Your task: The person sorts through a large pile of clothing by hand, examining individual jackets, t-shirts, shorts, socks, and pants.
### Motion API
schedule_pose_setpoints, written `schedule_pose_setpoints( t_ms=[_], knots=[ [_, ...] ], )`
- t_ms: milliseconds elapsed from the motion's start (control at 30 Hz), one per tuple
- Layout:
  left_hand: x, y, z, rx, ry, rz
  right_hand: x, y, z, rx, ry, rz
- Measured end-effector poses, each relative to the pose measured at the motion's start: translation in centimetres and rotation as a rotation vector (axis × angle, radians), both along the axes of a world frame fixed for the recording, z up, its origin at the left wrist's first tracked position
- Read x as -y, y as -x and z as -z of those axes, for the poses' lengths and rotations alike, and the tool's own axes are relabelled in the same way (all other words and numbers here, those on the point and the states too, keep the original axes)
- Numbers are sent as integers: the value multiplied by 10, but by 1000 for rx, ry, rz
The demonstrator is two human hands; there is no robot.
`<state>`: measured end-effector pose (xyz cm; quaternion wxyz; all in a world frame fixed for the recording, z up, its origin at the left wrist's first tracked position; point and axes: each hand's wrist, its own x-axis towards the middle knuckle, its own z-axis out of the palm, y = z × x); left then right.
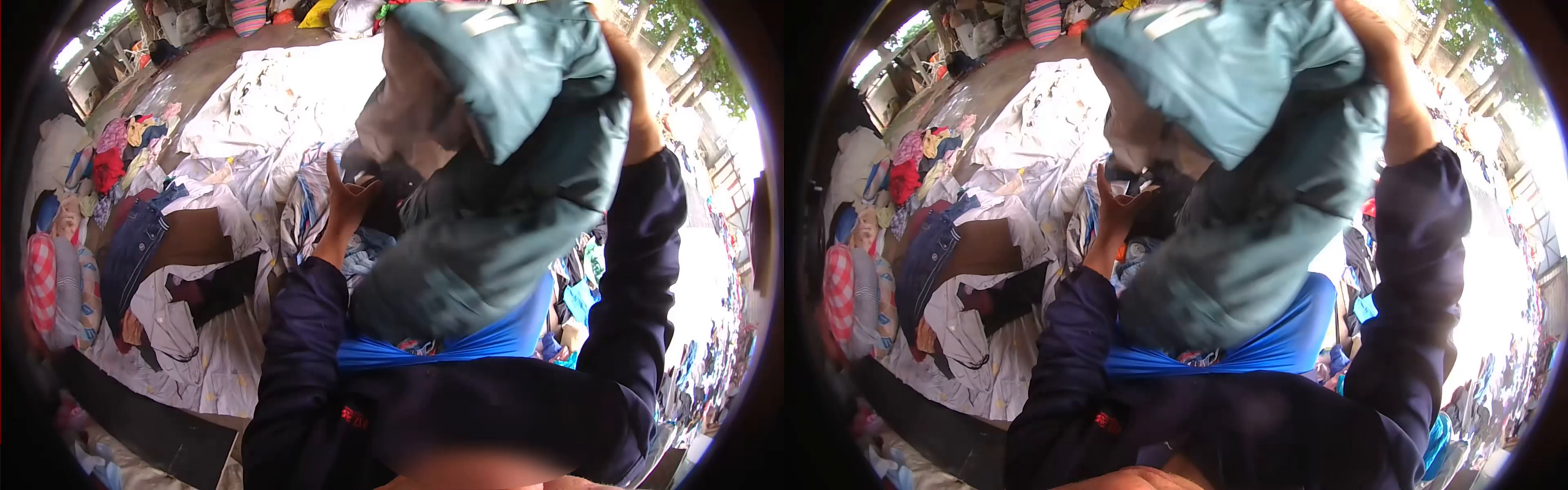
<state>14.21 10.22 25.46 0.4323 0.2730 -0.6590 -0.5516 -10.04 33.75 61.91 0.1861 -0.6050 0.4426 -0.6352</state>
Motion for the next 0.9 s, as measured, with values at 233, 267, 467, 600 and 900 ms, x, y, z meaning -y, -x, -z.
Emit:
schedule_pose_setpoints(
  t_ms=[233,267,467,600,900],
  knots=[
    [-5,-28,-27,7,128,305,-61,11,-55,-14,147,226],
    [-7,-38,-33,161,327,251,-69,17,-57,-16,160,266],
    [-10,-73,-141,-369,-356,358,-84,76,-36,5,153,475],
    [56,-10,-173,-225,-184,224,-45,154,8,-23,55,626],
    [33,119,-101,-182,-278,520,31,268,249,-747,-336,1196]
  ],
)
